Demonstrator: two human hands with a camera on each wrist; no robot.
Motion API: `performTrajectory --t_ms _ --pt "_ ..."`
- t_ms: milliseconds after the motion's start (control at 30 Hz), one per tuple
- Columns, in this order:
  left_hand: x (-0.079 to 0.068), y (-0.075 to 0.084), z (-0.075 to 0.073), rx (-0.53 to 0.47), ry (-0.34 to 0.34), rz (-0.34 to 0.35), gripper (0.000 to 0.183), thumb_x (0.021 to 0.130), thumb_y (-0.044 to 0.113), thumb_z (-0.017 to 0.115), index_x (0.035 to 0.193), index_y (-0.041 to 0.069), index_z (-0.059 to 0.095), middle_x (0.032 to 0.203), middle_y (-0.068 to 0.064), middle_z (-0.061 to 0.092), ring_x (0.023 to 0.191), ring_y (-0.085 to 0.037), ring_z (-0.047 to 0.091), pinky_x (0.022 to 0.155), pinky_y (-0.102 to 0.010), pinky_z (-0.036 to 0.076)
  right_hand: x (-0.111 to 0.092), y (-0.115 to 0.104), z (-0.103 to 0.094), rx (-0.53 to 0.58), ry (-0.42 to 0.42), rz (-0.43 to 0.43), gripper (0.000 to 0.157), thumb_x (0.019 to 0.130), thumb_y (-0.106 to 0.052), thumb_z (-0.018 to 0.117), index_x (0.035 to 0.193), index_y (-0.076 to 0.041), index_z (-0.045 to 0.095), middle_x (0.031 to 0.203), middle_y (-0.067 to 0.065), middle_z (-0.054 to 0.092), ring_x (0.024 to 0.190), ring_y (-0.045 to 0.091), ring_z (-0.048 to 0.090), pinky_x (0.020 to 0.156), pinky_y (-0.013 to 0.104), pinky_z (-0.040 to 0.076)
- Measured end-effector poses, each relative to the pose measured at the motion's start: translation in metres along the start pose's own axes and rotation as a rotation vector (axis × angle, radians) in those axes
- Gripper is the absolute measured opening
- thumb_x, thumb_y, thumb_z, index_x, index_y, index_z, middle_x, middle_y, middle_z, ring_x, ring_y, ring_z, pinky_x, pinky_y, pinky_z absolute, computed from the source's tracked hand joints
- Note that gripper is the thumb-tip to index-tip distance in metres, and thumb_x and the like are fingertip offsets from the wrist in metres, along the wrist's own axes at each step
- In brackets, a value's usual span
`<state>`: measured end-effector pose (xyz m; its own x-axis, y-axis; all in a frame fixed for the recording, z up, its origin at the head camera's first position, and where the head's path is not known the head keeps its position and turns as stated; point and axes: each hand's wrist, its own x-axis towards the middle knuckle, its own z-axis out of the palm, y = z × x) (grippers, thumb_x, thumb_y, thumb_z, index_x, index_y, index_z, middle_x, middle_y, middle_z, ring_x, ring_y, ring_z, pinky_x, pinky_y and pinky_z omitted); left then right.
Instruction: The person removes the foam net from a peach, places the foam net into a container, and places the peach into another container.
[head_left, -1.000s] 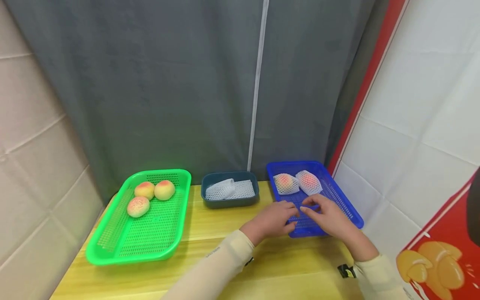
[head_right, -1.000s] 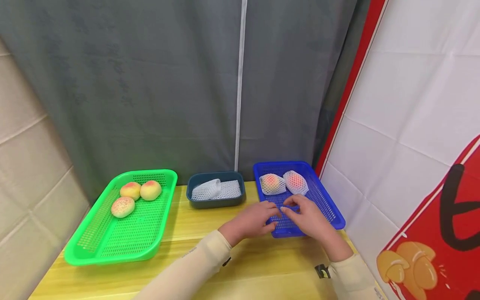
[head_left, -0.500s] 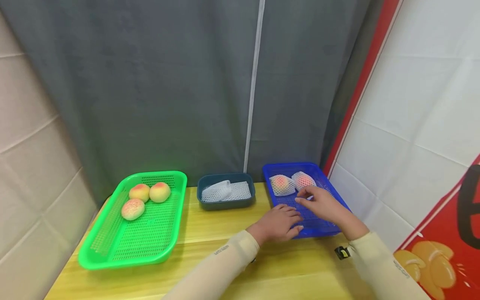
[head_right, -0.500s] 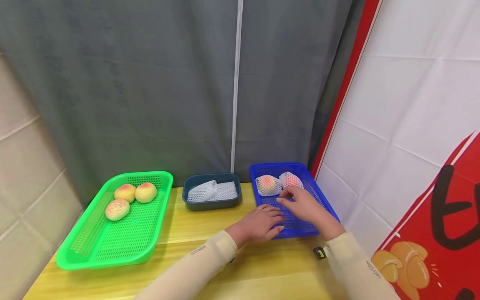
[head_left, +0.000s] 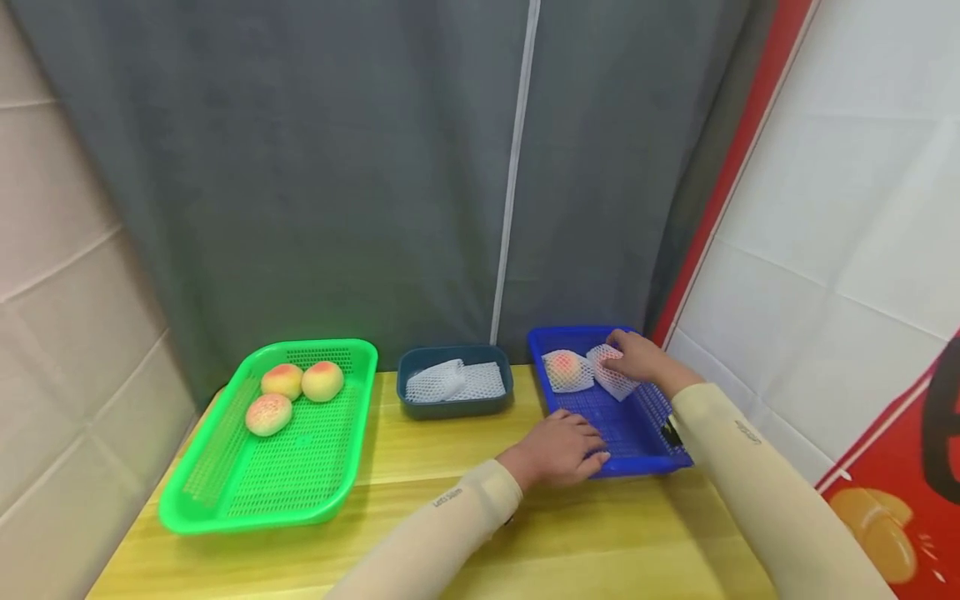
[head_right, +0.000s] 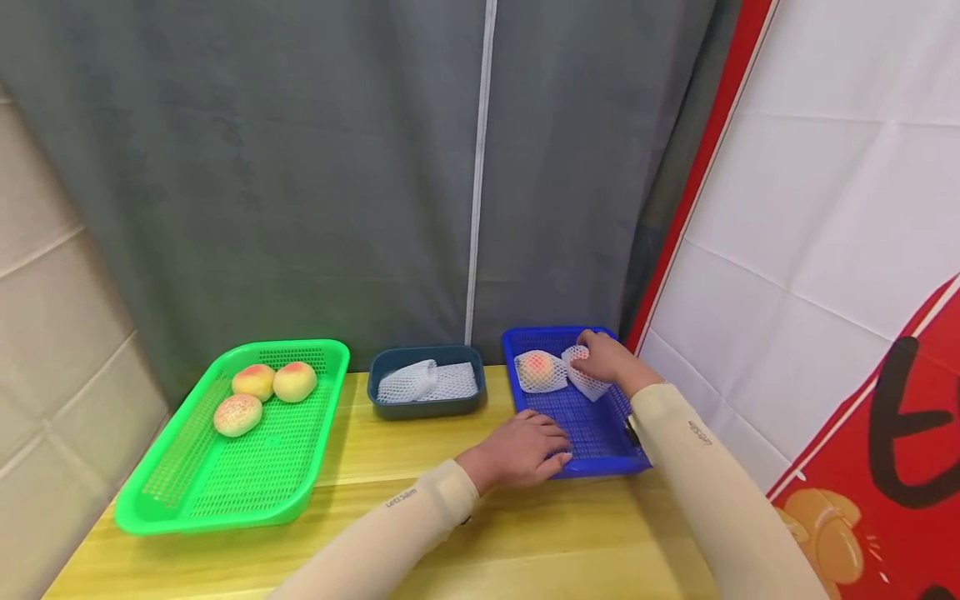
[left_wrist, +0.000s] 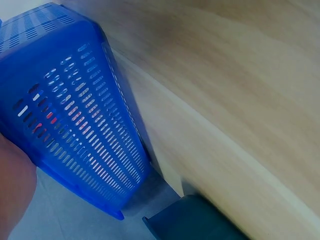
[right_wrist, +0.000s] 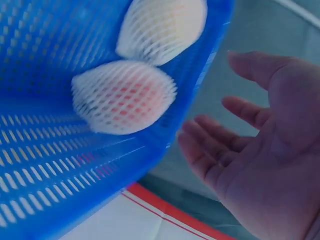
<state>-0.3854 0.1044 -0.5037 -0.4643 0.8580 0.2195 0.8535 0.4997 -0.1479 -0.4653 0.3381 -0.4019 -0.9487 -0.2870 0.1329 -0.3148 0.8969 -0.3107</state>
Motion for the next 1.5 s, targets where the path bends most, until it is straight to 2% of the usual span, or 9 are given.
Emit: performTrajectory --t_ms 133,300,400,567,867,1033,1200,1333,1500 --pt "0.000 -0.001 0.001 0.032 0.002 -0.013 0.054 0.119 0.049 0.029 0.142 0.032 0.075 0.142 0.017 0.071 0.138 -0.010 0.059 0.117 -0.033 0.041 0.025 0.008 0.010 -0.097 -0.070 0.104 0.070 0.101 -0.021 0.075 0.151 0.018 0.045 0.148 0.050 0.047 0.140 0.066 0.047 0.117 0.073 0.040" --pt "0.000 0.000 0.001 0.045 0.005 -0.013 0.053 0.119 0.049 0.030 0.139 0.034 0.077 0.139 0.020 0.072 0.134 -0.009 0.060 0.115 -0.032 0.042 0.045 0.016 0.027 -0.139 -0.164 0.277 0.088 0.102 -0.025 0.075 0.160 0.020 0.027 0.160 0.052 0.029 0.150 0.067 0.034 0.122 0.074 0.034" --pt "0.000 0.002 0.000 0.042 0.005 -0.008 0.053 0.119 0.050 0.030 0.138 0.036 0.077 0.138 0.021 0.072 0.132 -0.008 0.060 0.114 -0.032 0.042 0.050 0.021 0.035 -0.102 -0.193 0.352 0.094 0.102 -0.028 0.076 0.162 0.019 0.022 0.162 0.051 0.027 0.151 0.066 0.032 0.122 0.075 0.033" --pt "0.003 0.004 -0.002 0.047 -0.004 -0.009 0.053 0.119 0.051 0.030 0.137 0.038 0.077 0.139 0.021 0.071 0.128 -0.008 0.059 0.110 -0.030 0.042 0.056 0.033 0.041 -0.045 -0.215 0.404 0.094 0.099 -0.028 0.078 0.156 0.025 0.025 0.157 0.051 0.036 0.148 0.067 0.037 0.120 0.074 0.036" --pt "0.004 0.004 0.000 0.043 -0.025 -0.013 0.052 0.118 0.052 0.030 0.138 0.039 0.077 0.137 0.021 0.071 0.123 -0.008 0.059 0.107 -0.030 0.042 0.068 0.056 0.066 -0.007 -0.239 0.430 0.106 0.093 -0.027 0.086 0.164 0.016 0.021 0.162 0.048 0.031 0.149 0.071 0.031 0.114 0.085 0.034" --pt "0.004 0.005 0.005 0.046 -0.026 -0.021 0.052 0.118 0.053 0.031 0.138 0.040 0.077 0.138 0.021 0.071 0.122 -0.007 0.059 0.107 -0.030 0.042 0.071 0.064 0.077 -0.036 -0.194 0.410 0.105 0.092 -0.027 0.085 0.164 0.014 0.022 0.161 0.049 0.030 0.147 0.072 0.032 0.113 0.084 0.035" --pt "0.005 0.009 0.006 0.037 -0.031 -0.017 0.053 0.118 0.053 0.029 0.138 0.039 0.077 0.138 0.021 0.071 0.124 -0.007 0.059 0.109 -0.031 0.042 0.060 0.057 0.069 -0.107 -0.130 0.383 0.099 0.089 -0.026 0.086 0.159 0.018 0.030 0.153 0.054 0.034 0.143 0.074 0.034 0.112 0.082 0.039" --pt "0.004 0.008 0.006 0.025 -0.023 -0.025 0.053 0.118 0.052 0.030 0.138 0.039 0.077 0.138 0.021 0.071 0.126 -0.007 0.059 0.111 -0.032 0.041 0.053 0.046 0.056 -0.128 -0.082 0.360 0.098 0.085 -0.026 0.091 0.152 0.020 0.036 0.146 0.056 0.038 0.139 0.074 0.038 0.111 0.080 0.042" --pt "0.002 0.006 0.002 0.024 -0.010 -0.028 0.053 0.118 0.051 0.030 0.137 0.038 0.078 0.137 0.020 0.072 0.124 -0.007 0.060 0.109 -0.031 0.041 0.047 0.037 0.047 -0.132 -0.068 0.322 0.098 0.084 -0.026 0.092 0.149 0.022 0.037 0.144 0.056 0.040 0.136 0.074 0.040 0.111 0.079 0.042"
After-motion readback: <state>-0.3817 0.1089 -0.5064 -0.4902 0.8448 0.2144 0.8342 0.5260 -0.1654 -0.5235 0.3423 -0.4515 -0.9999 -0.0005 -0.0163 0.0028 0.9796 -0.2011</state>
